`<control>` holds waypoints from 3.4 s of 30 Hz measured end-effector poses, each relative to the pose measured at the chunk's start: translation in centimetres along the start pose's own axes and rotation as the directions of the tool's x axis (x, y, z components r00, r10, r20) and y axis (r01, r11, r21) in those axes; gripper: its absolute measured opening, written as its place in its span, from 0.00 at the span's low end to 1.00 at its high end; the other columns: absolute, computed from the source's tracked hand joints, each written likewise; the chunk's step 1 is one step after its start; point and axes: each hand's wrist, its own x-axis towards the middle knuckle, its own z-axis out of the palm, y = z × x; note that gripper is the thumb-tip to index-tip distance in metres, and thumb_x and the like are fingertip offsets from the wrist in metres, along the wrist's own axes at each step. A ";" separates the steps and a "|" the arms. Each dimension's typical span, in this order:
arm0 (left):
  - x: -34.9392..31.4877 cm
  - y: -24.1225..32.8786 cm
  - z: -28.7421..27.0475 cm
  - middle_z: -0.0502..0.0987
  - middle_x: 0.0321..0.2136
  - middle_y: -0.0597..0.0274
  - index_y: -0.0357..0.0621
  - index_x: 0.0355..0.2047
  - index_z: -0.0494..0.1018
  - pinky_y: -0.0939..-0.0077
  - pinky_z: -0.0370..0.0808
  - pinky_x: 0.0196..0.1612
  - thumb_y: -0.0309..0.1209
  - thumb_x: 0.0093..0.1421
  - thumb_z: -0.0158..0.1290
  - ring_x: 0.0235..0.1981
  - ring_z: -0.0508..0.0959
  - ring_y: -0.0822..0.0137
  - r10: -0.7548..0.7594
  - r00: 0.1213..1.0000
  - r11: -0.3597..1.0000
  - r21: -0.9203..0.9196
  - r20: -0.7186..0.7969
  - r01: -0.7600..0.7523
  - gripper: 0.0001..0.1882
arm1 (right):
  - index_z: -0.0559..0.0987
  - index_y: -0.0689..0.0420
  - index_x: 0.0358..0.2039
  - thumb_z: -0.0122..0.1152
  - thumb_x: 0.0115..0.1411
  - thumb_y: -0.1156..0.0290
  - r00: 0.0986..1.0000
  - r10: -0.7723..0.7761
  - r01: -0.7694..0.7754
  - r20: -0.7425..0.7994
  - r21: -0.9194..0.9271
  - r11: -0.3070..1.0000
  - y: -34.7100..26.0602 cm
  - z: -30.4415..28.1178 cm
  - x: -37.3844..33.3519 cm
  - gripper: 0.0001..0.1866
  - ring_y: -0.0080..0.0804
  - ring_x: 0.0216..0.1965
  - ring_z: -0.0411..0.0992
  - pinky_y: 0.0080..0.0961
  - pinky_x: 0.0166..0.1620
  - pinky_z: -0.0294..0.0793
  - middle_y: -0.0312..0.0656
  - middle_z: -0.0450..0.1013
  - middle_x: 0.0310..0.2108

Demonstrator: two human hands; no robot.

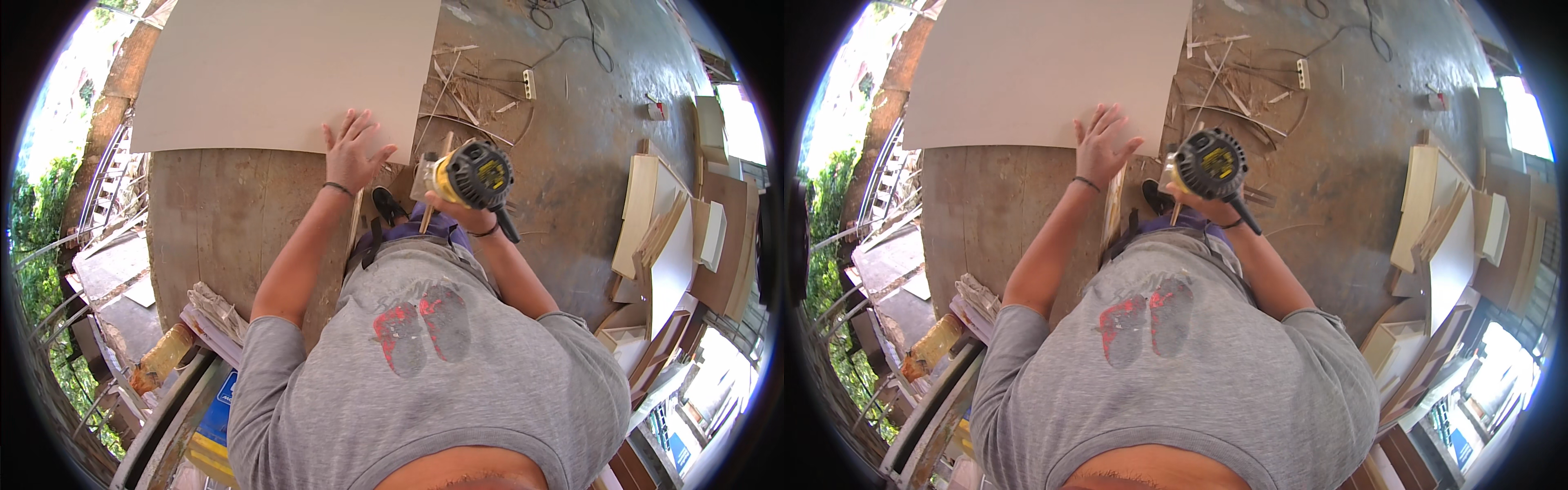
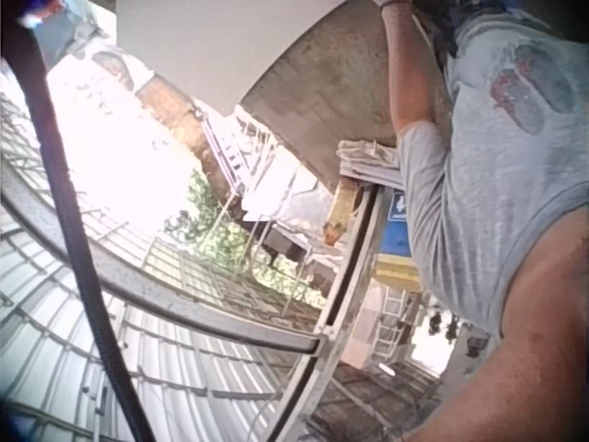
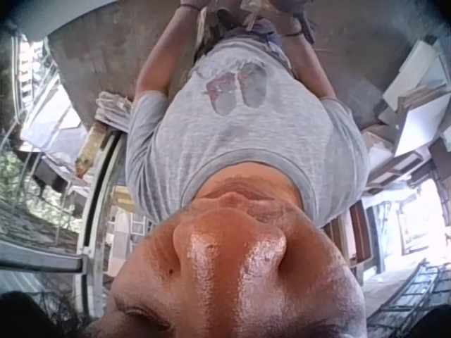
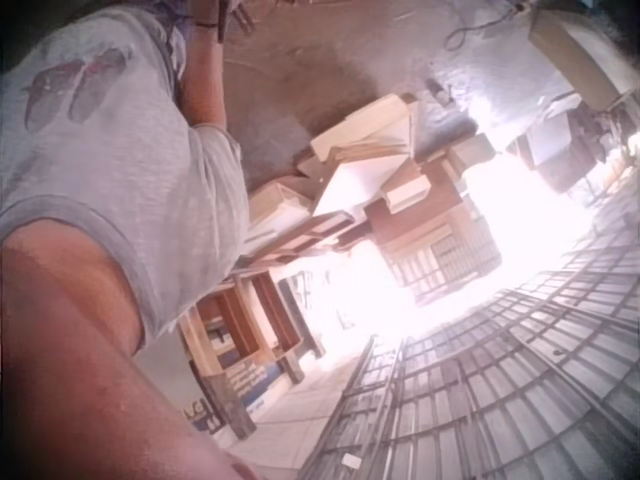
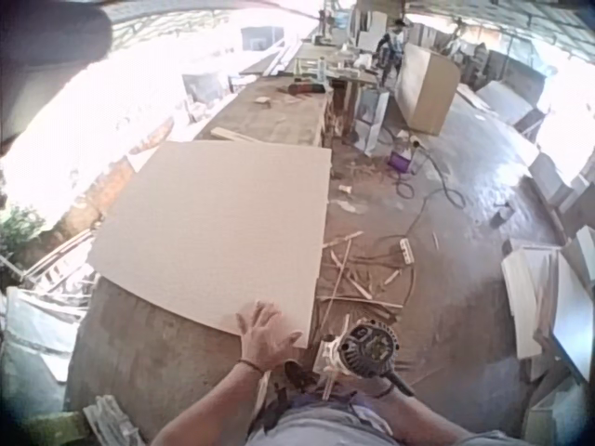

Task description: The person shapes the edge of a wood panel using a router, then lifts and turns the panel to continue on another side.

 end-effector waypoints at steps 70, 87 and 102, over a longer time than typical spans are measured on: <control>16.0 -3.7 -1.3 0.47 0.68 0.67 0.61 0.64 0.57 0.30 0.30 0.63 0.64 0.58 0.39 0.70 0.41 0.61 -0.489 0.860 0.806 0.301 -0.144 0.509 0.38 | 0.81 0.56 0.35 0.75 0.42 0.64 0.995 0.001 -0.017 0.099 0.169 0.985 11.3 0.9 22.6 0.19 0.25 0.35 0.77 0.25 0.41 0.77 0.37 0.79 0.33; 15.9 -3.0 -1.8 0.50 0.68 0.69 0.63 0.63 0.59 0.32 0.35 0.64 0.60 0.59 0.45 0.69 0.45 0.63 -0.493 0.857 0.784 0.350 -0.152 0.513 0.35 | 0.80 0.54 0.38 0.76 0.40 0.62 0.999 -0.022 0.029 -0.033 0.227 0.974 13.5 -1.6 32.2 0.23 0.28 0.37 0.77 0.28 0.42 0.76 0.38 0.78 0.35; 15.7 -2.7 -1.8 0.52 0.67 0.69 0.61 0.62 0.62 0.33 0.34 0.63 0.57 0.57 0.49 0.69 0.46 0.63 -0.496 0.850 0.788 0.319 -0.177 0.526 0.34 | 0.79 0.54 0.39 0.76 0.40 0.59 0.993 -0.116 0.120 -0.037 0.122 0.985 18.6 -2.8 39.2 0.25 0.34 0.35 0.78 0.30 0.39 0.78 0.40 0.78 0.34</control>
